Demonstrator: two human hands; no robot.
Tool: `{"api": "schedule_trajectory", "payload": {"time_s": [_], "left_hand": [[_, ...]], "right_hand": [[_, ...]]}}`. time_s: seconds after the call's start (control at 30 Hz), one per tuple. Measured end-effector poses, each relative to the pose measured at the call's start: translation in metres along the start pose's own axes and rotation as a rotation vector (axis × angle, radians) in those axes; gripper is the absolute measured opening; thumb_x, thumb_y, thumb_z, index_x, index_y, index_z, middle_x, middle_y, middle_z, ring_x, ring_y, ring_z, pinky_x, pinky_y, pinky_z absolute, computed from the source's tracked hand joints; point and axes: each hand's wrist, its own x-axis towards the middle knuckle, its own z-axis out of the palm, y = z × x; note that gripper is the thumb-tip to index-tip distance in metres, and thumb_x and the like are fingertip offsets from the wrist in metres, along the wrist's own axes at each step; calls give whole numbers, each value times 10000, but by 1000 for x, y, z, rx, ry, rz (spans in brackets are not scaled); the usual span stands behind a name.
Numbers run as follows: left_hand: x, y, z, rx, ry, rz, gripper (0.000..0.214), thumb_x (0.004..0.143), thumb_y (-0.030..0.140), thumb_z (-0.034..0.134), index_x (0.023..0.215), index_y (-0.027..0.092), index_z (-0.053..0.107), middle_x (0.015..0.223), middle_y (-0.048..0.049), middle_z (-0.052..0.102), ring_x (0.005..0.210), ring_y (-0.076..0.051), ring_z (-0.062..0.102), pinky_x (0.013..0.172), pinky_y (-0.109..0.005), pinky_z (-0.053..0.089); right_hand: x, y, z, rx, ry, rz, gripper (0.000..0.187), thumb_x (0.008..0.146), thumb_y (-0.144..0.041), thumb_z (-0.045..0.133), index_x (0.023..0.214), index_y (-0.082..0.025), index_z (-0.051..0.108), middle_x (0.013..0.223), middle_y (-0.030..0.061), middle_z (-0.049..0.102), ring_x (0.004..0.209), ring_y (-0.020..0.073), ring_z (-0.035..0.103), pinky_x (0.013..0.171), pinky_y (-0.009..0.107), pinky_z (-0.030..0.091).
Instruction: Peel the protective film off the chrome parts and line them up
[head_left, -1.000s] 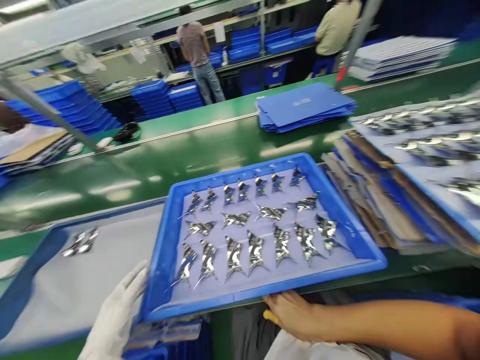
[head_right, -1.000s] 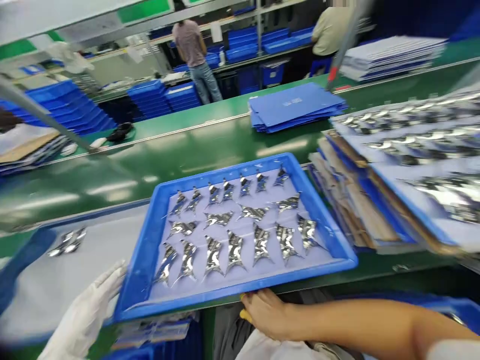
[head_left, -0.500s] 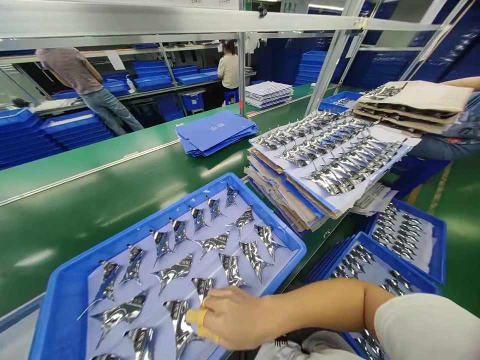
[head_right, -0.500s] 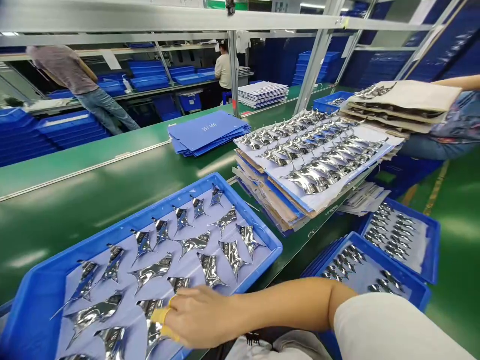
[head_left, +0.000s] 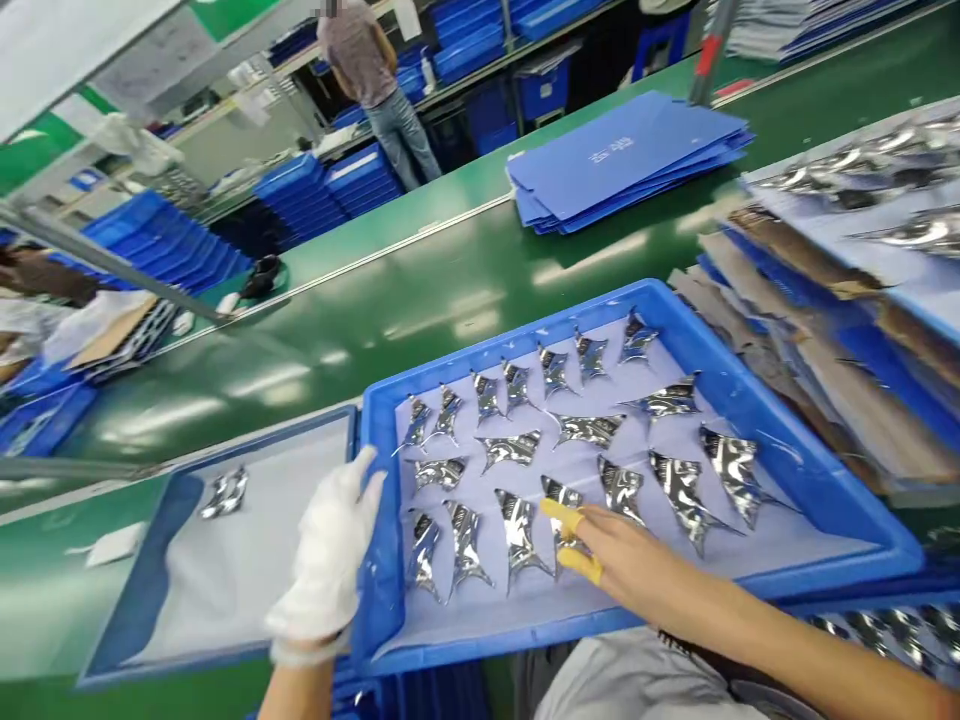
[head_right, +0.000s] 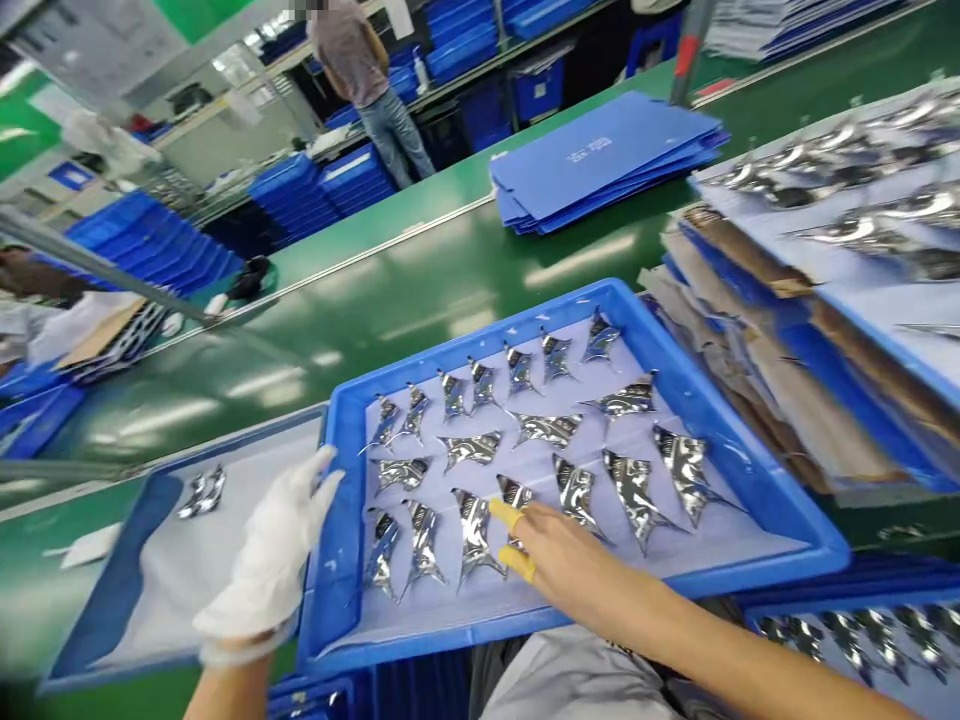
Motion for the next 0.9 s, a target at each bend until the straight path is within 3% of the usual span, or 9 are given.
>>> {"api": "schedule_trajectory", "payload": {"time_s": [0.13,0.23,0.3,0.4,0.5,0.63,0.7,0.8,0.9], "left_hand": [[42,18,28,160,-70,58,283,916,252,500,1103,124,670,1056,-167,632,1108,-334,520,1016,-514,332],[64,17,45,197,-80,53,146,896,242,583,938,119,650,1056,-111,621,1122,-282,524,1012,-508,351],[73,16,44,177,-67,45,125,883,253,619,895,129,634,1067,-85,619,1137,-264,523,1023,-509,352],[79,18,26,81,-12,20,109,858,234,631,899,134,646,1073,-101,629,1167,-288,510,1053,-526,317],[66,31,-3,-101,67,-39,189,878,279,580,978,142,664,1078,-133,652,1120,-299,552,1040,-469,354],[27,64,-33,-419,42,-67,412,953,456,454,1208,167,598,968,-79,688,852,-216,634,818,-344,499],[8,85,-36,-576,-8,-69,419,927,490,509,1150,153,621,914,-72,680,744,-178,609,719,-295,500],[-9,113,-29,-874,-198,-143,383,870,453,635,1119,162,641,836,-35,658,577,-107,531,566,-231,447],[-18,136,-17,-1056,-361,-212,381,843,400,691,1166,202,646,754,9,625,493,-67,501,496,-195,391]], "right_hand": [[6,1,10,-135,101,-122,322,1036,-235,360,1272,-152,562,974,86,690,890,222,655,852,403,556],[6,-1,10,-156,141,-195,310,1038,-205,348,1232,-169,586,917,61,694,848,197,658,855,370,547],[6,-2,11,-158,156,-213,313,1042,-203,336,1207,-168,600,897,59,692,830,190,657,845,354,542],[7,-3,10,-155,136,-217,319,1046,-205,326,1153,-168,624,883,56,690,808,180,652,838,343,538],[11,-5,3,-119,131,-237,347,1053,-214,305,1139,-163,638,858,55,683,797,173,648,843,342,537],[20,-12,-20,2,237,-229,362,1058,-268,314,1168,-138,633,859,67,684,792,175,641,795,345,558],[25,-18,-35,84,326,-201,312,1043,-269,379,1187,-142,626,943,78,696,846,173,640,780,327,562],[32,-28,-55,173,445,-186,274,1015,-233,454,1227,-151,608,1094,93,691,958,182,619,881,359,537],[37,-32,-63,253,399,-187,262,1000,-242,488,1189,-158,649,1109,95,692,1003,203,601,949,411,493]]}}
